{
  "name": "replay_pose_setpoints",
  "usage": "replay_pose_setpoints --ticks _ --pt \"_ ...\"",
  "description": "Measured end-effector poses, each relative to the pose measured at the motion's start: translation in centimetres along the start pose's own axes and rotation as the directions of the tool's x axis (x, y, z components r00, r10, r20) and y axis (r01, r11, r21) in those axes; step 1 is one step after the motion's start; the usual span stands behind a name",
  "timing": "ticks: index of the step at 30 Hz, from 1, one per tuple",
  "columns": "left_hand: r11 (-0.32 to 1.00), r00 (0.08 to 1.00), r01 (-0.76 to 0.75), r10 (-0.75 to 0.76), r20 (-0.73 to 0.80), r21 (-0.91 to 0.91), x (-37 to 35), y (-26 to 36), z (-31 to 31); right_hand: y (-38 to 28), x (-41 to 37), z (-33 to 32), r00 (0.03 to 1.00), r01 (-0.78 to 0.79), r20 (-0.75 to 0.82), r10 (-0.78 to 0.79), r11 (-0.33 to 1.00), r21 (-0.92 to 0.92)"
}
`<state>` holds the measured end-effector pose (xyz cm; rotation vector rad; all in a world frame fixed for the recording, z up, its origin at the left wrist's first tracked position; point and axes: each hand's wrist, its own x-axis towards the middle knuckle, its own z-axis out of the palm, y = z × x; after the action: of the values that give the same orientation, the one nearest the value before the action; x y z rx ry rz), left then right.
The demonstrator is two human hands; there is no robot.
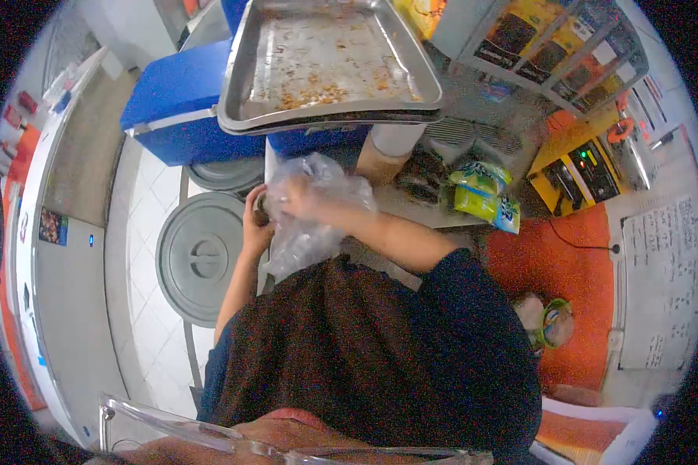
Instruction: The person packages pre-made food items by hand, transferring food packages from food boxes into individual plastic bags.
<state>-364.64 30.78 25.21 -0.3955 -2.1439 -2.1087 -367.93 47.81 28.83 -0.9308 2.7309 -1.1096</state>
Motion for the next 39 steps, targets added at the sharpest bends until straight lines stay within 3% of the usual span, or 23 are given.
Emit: replay_pose_setpoints --ticks 1,3,4,6,7,8,9,12,14,16,17,20,21,23,25,26,30,32,33,35,37,38,39 --pt "0.999 1.0 -0.012 0.012 -0.013 0.046 0.5 -0.1 0.3 -0.5 -0.9 -1.5 0.992 0.084 -0.089 -0.094 0.991 -0.102" --pt "0.979 1.0 0.004 -0.006 0.009 0.206 0.8 -0.1 0.2 -2.0 -3.8 -5.6 0.977 -0.207 0.12 0.176 0.919 0.336" --pt "0.932 1.0 0.021 -0.025 0.006 0.362 0.8 0.1 0.3 -3.9 -5.5 -8.0 0.957 -0.277 0.168 0.237 0.919 0.282" --pt "0.986 0.982 0.144 -0.132 -0.135 0.089 0.5 0.1 0.1 -4.2 -10.3 -9.8 0.934 -0.334 0.221 0.281 0.906 0.259" --pt "0.972 0.982 0.057 -0.014 -0.189 0.226 0.2 1.7 -0.1 -3.2 -13.1 -10.0 0.938 -0.323 0.225 0.263 0.899 0.296" --pt "0.985 0.984 0.02 0.011 -0.177 0.17 0.2 2.4 -0.5 -3.3 -15.5 -11.0 0.935 -0.345 0.203 0.292 0.88 0.326" --pt "0.954 0.987 -0.056 0.097 -0.125 0.296 0.2 6.5 -0.1 -3.5 -17.5 -12.4 0.93 -0.366 0.18 0.321 0.86 0.356" --pt "0.968 0.979 -0.203 0.197 0.052 0.145 0.3 13.8 1.6 -2.1 -22.6 -16.6 0.889 -0.445 0.102 0.447 0.786 0.429" --pt "0.975 0.906 -0.149 0.202 0.371 -0.167 1.1 17.0 3.4 -0.4 -25.8 -18.3 0.714 -0.24 -0.292 0.636 0.614 0.752" --pt "0.962 0.705 -0.215 0.271 0.656 -0.167 3.8 19.5 7.0 0.5 -26.5 -19.9 0.636 -0.088 -0.408 0.656 0.586 0.806" --pt "0.997 0.716 -0.032 0.07 0.695 -0.068 4.4 20.9 9.4 0.8 -26.5 -20.5 0.561 0.081 -0.483 0.673 0.535 0.841" --pt "0.953 0.67 -0.29 0.138 0.73 0.086 8.5 20.5 18.0 2.5 -25.9 -21.9 0.476 0.097 -0.649 0.593 0.698 0.71" --pt "0.925 0.638 -0.365 0.169 0.751 0.102 9.7 19.0 20.7 1.8 -25.4 -22.6 0.429 0.085 -0.6 0.675 0.631 0.771" --pt "0.848 0.716 -0.215 -0.2 0.668 0.485 11.1 17.3 24.8 3.3 -25.3 -22.4 0.398 0.144 -0.609 0.686 0.609 0.78" --pt "0.796 0.751 -0.333 -0.1 0.653 0.505 11.8 12.8 27.9 6.2 -25.6 -21.6 0.318 0.16 -0.62 0.718 0.603 0.781" --pt "0.732 0.769 -0.437 0.002 0.639 0.523 12.1 11.2 29.0 6.8 -25.4 -21.7 0.322 0.166 -0.62 0.715 0.603 0.781" --pt "0.683 0.81 -0.383 -0.076 0.582 0.622 13.2 8.8 30.6 8.6 -24.0 -21.7 0.404 0.227 -0.528 0.747 0.478 0.849" --pt "0.648 0.824 -0.507 0.169 0.541 0.569 13.3 8.0 30.5 11.2 -23.1 -21.2 0.376 0.157 -0.512 0.773 0.491 0.857" --pt "0.645 0.828 -0.501 0.161 0.538 0.577 13.1 8.2 30.1 13.1 -23.0 -20.6 0.375 0.113 -0.468 0.8 0.461 0.88" --pt "0.766 0.687 -0.514 0.098 0.72 0.386 12.0 9.8 28.1 9.9 -21.2 -22.3 0.326 0.068 -0.397 0.858 0.397 0.915" --pt "0.755 0.426 -0.532 -0.153 0.892 0.383 10.4 13.4 24.6 10.8 -20.5 -22.2 0.278 0.024 -0.321 0.905 0.327 0.945" --pt "0.755 0.437 -0.522 -0.163 0.884 0.398 9.0 14.7 22.9 14.1 -21.2 -21.2 0.473 0.148 -0.353 0.807 0.323 0.935" --pt "0.525 0.494 -0.692 -0.155 0.855 0.495 7.4 15.9 21.2 16.1 -21.5 -20.6 0.636 0.267 -0.39 0.666 0.284 0.921"
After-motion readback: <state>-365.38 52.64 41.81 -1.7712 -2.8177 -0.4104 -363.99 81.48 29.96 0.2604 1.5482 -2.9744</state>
